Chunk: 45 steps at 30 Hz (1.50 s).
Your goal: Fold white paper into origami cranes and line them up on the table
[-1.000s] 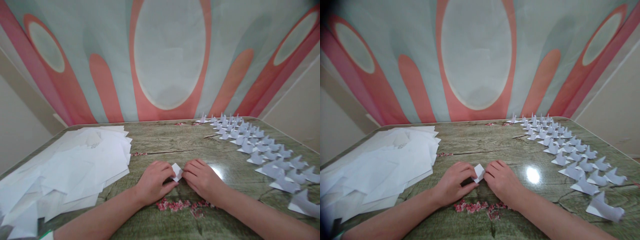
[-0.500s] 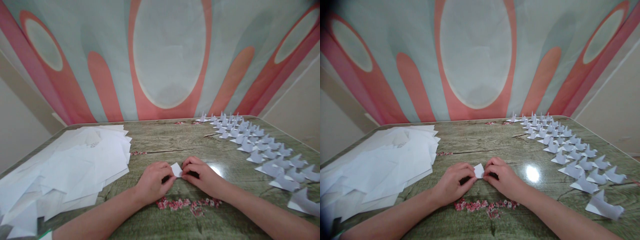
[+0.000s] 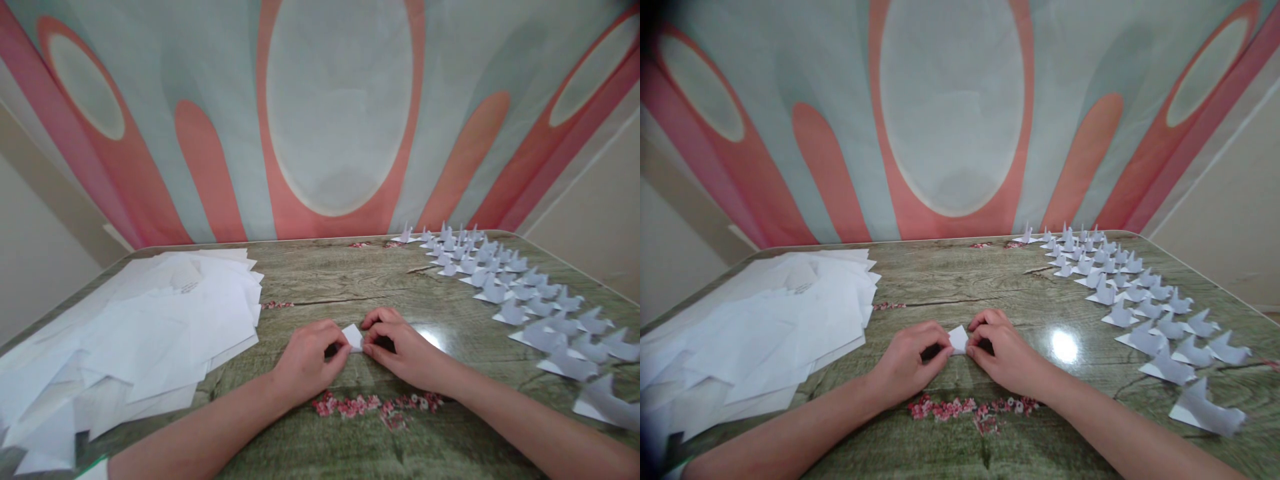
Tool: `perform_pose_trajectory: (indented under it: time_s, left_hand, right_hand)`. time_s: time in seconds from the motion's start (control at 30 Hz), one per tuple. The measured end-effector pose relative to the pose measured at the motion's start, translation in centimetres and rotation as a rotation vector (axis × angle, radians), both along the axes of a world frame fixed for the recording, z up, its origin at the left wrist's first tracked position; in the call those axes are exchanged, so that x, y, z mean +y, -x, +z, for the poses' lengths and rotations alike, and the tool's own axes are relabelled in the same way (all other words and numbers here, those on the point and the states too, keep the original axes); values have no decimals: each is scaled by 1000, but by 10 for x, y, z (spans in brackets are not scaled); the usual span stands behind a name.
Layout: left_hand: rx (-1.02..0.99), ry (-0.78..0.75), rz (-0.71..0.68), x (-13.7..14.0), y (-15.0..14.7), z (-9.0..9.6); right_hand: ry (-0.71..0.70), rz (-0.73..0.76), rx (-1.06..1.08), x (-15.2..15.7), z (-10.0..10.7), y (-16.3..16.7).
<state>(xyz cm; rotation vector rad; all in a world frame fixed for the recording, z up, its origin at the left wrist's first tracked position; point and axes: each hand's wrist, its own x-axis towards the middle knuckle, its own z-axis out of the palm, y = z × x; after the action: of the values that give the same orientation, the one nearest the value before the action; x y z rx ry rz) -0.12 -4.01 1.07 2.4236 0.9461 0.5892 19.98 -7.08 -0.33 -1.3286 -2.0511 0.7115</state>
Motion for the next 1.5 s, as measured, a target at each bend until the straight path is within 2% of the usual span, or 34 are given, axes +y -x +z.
perform_pose_trajectory:
  time_s: [0.27, 0.7, 0.83, 1.0, 1.2, 1.5]
  left_hand:
    - [30, 0, -1, 0, 0, 0]
    - [66, -17, 36, 0, -1, -1]
    - [104, -95, -7, -3, 0, 2]
    - [256, -233, -113, -5, 4, 2]
    - [414, -361, -158, -8, 4, 2]
    - [453, -444, -188, -13, 0, 10]
  right_hand:
    - [13, 34, -16, 0, 5, 0]
    - [-5, -8, -23, 1, 3, 2]
    - [-7, -30, -36, 1, 1, 4]
    - [-11, -22, -49, 1, 2, 4]
    - [-37, -15, -46, 0, 1, 4]
    - [-180, 24, -87, -9, -1, -2]
